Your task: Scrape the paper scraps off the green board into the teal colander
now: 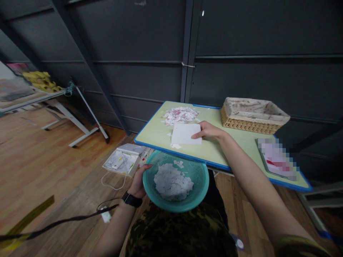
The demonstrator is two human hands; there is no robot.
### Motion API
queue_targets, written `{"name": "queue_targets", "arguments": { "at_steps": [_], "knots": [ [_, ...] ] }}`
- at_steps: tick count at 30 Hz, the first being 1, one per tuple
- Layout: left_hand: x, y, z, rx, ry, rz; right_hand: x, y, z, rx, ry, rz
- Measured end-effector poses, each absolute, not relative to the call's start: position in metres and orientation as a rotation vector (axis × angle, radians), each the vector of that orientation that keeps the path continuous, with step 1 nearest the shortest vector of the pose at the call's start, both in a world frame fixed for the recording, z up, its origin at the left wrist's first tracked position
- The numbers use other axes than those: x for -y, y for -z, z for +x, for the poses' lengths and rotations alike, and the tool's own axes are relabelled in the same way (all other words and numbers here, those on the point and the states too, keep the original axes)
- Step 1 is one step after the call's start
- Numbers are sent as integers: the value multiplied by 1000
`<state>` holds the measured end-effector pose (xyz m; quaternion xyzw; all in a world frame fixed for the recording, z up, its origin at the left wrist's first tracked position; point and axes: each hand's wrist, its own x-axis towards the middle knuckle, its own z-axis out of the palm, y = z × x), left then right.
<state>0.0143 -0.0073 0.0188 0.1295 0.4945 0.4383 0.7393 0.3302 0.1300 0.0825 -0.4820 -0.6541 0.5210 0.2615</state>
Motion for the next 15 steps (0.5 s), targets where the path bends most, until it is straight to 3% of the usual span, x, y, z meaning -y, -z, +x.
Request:
{"name": "queue_targets", "arguments": {
  "at_steps": [12,15],
  "knots": [
    [7,-19,13,-1108,-998,280,-124,-88,331,1872,-1660,-1268],
    [7,-21,14,-1114,-988,279,-125,-86,328,1770,-1548,-1236]
  ]
}}
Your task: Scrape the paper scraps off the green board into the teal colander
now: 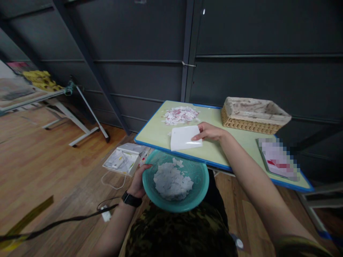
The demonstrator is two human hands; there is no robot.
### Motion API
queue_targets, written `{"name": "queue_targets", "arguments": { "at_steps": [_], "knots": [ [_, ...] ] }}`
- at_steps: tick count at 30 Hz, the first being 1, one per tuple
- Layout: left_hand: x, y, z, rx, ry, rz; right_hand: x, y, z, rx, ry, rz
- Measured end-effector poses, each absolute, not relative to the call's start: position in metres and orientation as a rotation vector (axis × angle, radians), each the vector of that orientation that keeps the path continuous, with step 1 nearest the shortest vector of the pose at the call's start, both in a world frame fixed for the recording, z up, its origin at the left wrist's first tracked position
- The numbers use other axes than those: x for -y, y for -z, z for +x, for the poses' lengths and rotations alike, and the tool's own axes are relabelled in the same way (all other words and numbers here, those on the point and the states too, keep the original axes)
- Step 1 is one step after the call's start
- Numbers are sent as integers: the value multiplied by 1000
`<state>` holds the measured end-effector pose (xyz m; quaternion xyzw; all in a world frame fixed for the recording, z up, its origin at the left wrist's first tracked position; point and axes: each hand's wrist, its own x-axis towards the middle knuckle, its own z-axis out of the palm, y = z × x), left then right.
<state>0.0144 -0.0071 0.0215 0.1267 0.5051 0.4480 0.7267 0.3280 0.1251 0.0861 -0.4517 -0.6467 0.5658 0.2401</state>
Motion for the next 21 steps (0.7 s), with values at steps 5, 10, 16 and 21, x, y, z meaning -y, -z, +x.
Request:
{"name": "queue_targets", "arguments": {
  "at_steps": [5,10,16,21],
  "knots": [
    [7,-25,14,-1117,-1009,285,-136,-78,325,1368,-1070,-1261],
    [6,-24,13,-1105,-1028,305,-142,-68,321,1446,-913,-1329],
    [6,-23,12,-1084,-1019,289,-134,-66,305,1600,-966,-1339],
    [5,-23,10,-1104,-1030,281,-129,-71,303,1646,-1068,-1271]
  ]
}}
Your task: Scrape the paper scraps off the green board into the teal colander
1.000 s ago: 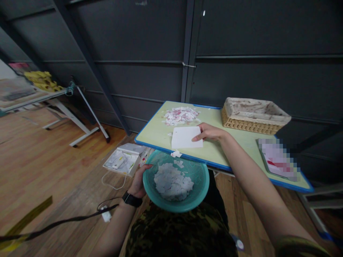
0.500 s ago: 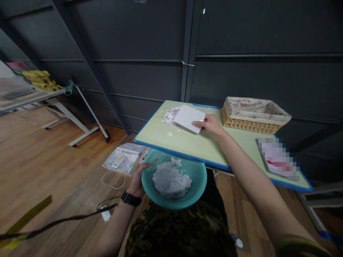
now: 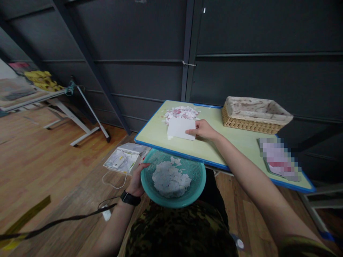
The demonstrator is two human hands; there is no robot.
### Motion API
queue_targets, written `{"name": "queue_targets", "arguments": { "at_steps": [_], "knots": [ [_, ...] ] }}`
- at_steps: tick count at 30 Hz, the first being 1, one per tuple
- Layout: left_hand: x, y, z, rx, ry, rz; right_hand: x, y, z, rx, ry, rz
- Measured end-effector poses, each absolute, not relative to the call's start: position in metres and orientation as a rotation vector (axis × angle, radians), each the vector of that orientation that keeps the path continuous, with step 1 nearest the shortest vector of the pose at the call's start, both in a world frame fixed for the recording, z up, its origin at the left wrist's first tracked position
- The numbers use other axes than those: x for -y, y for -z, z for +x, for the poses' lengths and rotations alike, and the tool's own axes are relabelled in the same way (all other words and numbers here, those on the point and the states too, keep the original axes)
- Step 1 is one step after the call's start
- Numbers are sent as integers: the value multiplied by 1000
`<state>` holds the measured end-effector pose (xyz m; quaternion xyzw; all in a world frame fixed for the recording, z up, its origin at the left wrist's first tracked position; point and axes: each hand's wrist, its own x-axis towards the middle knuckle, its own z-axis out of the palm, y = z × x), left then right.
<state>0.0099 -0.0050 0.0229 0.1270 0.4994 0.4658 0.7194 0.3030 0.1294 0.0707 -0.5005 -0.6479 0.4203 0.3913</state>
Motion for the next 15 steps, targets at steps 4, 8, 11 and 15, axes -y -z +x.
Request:
{"name": "queue_targets", "arguments": {
  "at_steps": [4,8,11,15],
  "knots": [
    [5,-21,9,-1088,-1030,292,-133,-81,318,1564,-958,-1309],
    [4,-20,9,-1083,-1026,301,-134,-89,332,1598,-884,-1407],
    [5,-21,10,-1085,-1043,308,-133,-90,334,1624,-885,-1431],
    [5,-23,11,-1070,-1032,306,-134,-89,335,1611,-860,-1432]
  ]
}}
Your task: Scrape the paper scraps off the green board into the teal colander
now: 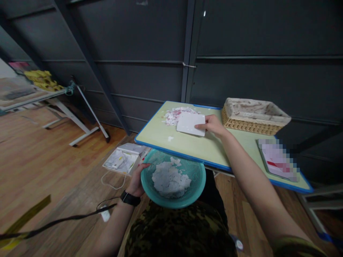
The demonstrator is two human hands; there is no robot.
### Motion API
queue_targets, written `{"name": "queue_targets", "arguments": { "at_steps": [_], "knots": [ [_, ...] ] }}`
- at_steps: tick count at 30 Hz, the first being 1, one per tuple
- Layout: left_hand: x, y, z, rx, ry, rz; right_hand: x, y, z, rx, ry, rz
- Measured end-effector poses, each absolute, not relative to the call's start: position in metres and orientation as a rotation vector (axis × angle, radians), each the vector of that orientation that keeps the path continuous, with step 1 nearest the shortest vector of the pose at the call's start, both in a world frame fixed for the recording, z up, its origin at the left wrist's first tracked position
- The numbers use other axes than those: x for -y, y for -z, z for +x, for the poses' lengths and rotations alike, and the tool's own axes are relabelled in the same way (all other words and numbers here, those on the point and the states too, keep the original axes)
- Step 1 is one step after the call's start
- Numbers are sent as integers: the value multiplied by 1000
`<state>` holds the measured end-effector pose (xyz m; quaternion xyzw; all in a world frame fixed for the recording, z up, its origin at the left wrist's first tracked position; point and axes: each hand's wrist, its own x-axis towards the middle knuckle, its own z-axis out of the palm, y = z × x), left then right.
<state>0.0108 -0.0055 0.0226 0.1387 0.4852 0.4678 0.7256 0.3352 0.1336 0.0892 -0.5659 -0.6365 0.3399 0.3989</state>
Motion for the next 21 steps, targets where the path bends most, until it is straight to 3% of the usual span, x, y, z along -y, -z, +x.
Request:
{"name": "queue_targets", "arguments": {
  "at_steps": [21],
  "knots": [
    [6,-23,11,-1115,-1020,290,-128,-90,338,1695,-1226,-1300]
  ]
}}
